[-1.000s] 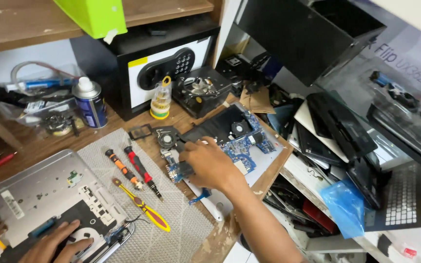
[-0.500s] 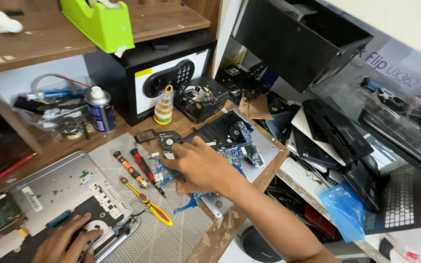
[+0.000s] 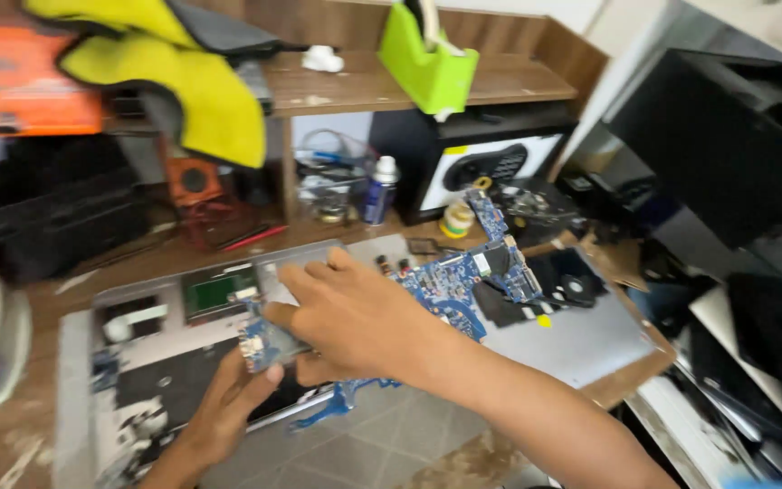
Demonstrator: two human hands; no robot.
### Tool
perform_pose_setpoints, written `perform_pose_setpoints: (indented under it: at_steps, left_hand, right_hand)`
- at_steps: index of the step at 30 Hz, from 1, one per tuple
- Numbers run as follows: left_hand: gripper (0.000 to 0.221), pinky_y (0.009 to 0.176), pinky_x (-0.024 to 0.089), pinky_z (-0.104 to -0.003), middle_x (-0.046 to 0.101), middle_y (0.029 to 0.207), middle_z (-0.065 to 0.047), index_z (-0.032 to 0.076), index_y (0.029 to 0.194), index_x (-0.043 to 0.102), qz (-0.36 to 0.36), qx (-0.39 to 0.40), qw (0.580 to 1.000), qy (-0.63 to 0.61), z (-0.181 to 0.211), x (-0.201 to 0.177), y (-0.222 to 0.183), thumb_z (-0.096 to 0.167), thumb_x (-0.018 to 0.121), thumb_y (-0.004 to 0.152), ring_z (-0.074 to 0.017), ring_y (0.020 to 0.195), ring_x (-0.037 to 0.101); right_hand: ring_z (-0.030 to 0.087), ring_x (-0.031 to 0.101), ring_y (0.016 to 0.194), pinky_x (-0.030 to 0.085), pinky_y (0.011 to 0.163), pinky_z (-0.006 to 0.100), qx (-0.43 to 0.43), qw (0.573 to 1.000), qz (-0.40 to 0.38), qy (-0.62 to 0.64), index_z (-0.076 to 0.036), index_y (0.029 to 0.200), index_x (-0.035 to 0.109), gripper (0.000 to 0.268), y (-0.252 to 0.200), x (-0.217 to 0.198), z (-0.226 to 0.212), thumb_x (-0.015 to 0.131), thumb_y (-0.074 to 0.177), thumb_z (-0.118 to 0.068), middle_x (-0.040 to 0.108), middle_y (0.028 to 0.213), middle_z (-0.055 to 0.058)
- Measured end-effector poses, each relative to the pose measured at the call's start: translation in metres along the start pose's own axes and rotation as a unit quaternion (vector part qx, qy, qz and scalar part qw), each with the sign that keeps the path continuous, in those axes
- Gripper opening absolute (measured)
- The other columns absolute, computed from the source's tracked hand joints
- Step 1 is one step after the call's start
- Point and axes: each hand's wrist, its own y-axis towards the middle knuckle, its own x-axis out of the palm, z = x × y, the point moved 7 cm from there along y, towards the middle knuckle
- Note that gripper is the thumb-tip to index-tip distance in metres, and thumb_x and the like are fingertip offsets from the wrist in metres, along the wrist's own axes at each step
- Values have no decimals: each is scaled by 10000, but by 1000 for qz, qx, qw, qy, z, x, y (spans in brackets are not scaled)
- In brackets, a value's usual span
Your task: Installing a motherboard into a laptop chassis, connecting internal cables, and securing it with screws.
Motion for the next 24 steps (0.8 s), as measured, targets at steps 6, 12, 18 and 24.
perform_pose_setpoints:
  at_steps: [6,12,18,24]
  left_hand:
    - [654,1015,520,-567,721,1201,-339,-116,1309,606,-66,132,925,-350,31,-22,-31,474,485,1053,-462,1120,708]
    - [671,889,586,-520,760,1111,-212,-14,1249,679,128,47,903,-408,31,-71,-42,567,383,1091,-379,972,747]
    - [842,602,474,-298,748,910,-129,73,1339,692,234,-29,931,-280,31,-99,-56,745,312,1005,-204,634,616]
    - [854,594,404,-216,756,1111,-163,119,1333,693,239,-55,912,-329,28,-130,-54,728,163,1054,-169,658,596]
  right_hand:
    - [295,627,654,412,688,428,-60,994,82,-28,-212,879,755,366,63,4,-46,797,600,-446,581,898,77]
    - [330,671,845,489,730,452,-80,995,43,51,-137,1039,765,308,111,37,-75,721,761,-262,603,1165,189]
    - [245,566,1044,510,889,386,-83,973,-2,216,-114,1448,529,748,106,12,-37,789,848,-479,581,1209,124]
    - [302,561,1193,471,1067,465,112,946,131,273,-93,1354,618,591,24,-7,80,611,929,-504,585,1267,174]
